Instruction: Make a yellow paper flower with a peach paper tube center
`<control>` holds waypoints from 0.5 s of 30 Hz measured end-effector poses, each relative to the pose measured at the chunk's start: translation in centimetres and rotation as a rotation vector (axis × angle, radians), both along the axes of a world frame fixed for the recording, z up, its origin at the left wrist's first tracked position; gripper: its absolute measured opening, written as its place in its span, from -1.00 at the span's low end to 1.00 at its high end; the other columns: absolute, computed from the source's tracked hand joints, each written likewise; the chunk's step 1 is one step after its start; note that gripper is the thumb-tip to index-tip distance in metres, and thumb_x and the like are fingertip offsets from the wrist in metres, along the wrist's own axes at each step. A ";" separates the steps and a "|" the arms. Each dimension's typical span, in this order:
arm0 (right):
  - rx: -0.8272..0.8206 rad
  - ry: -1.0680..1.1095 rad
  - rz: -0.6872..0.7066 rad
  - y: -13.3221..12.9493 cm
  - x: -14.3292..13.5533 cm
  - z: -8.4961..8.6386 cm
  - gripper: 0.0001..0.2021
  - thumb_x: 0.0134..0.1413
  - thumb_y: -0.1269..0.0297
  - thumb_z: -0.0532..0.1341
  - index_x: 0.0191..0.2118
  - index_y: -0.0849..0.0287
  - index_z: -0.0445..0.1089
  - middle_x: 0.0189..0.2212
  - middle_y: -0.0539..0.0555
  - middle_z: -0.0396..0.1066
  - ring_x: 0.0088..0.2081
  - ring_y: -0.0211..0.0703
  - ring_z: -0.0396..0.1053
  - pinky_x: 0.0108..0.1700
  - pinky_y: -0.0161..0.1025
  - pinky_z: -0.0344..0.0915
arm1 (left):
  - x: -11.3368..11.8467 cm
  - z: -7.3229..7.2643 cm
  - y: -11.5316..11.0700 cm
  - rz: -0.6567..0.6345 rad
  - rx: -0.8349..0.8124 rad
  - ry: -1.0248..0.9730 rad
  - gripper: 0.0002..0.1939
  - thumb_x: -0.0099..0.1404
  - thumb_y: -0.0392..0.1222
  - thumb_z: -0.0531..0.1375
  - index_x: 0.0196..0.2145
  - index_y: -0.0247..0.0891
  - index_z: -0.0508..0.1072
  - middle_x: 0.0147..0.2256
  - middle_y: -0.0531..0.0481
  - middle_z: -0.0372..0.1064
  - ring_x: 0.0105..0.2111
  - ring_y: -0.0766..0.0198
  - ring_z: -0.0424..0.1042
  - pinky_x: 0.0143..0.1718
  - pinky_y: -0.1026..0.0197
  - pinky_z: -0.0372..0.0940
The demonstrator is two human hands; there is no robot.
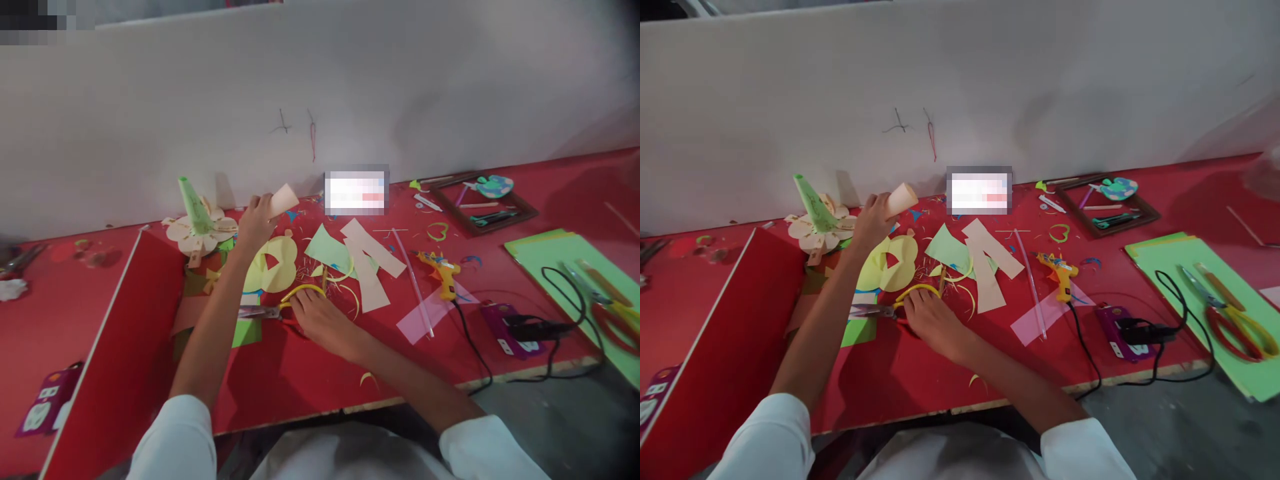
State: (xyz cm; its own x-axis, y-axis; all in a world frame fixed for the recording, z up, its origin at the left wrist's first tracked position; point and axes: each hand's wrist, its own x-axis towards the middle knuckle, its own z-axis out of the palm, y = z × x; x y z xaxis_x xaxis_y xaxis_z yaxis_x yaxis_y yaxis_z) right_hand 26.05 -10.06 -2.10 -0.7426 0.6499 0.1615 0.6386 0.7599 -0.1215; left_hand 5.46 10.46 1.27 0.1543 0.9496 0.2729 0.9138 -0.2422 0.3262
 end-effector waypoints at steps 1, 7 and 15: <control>-0.001 0.011 -0.020 0.0 0.3 0.3 -0.71 0.28 0.60 0.12 0.06 0.35 0.41 -0.07 0.29 0.44 -0.05 0.15 0.38 -0.01 0.01 0.36 | -0.1 0.6 -0.6 -0.011 0.009 -0.033 -0.35 0.32 -0.19 0.24 0.34 -0.19 0.27 0.24 -0.32 0.34 0.20 -0.22 0.39 0.21 -0.16 0.30; -0.154 0.242 -0.288 1.9 4.7 0.9 -0.69 0.10 0.46 0.31 -0.01 0.24 0.40 -0.05 0.28 0.42 -0.02 0.21 0.40 -0.01 0.05 0.39 | -2.0 3.2 -4.0 0.009 0.088 -0.080 -0.39 0.31 -0.25 0.21 0.31 -0.21 0.30 0.17 -0.25 0.45 0.17 -0.21 0.43 0.22 -0.17 0.30; -0.620 1.387 -0.495 4.5 7.2 0.4 -0.64 0.14 0.07 0.41 -0.29 0.03 0.19 -0.35 -0.07 0.41 -0.50 -0.29 0.26 -0.41 -0.25 0.31 | 1.5 2.7 -8.4 -0.365 0.073 0.073 -0.48 0.30 -0.45 0.11 0.13 -0.07 0.52 0.13 -0.12 0.52 0.33 -0.11 0.32 0.51 -0.43 -0.39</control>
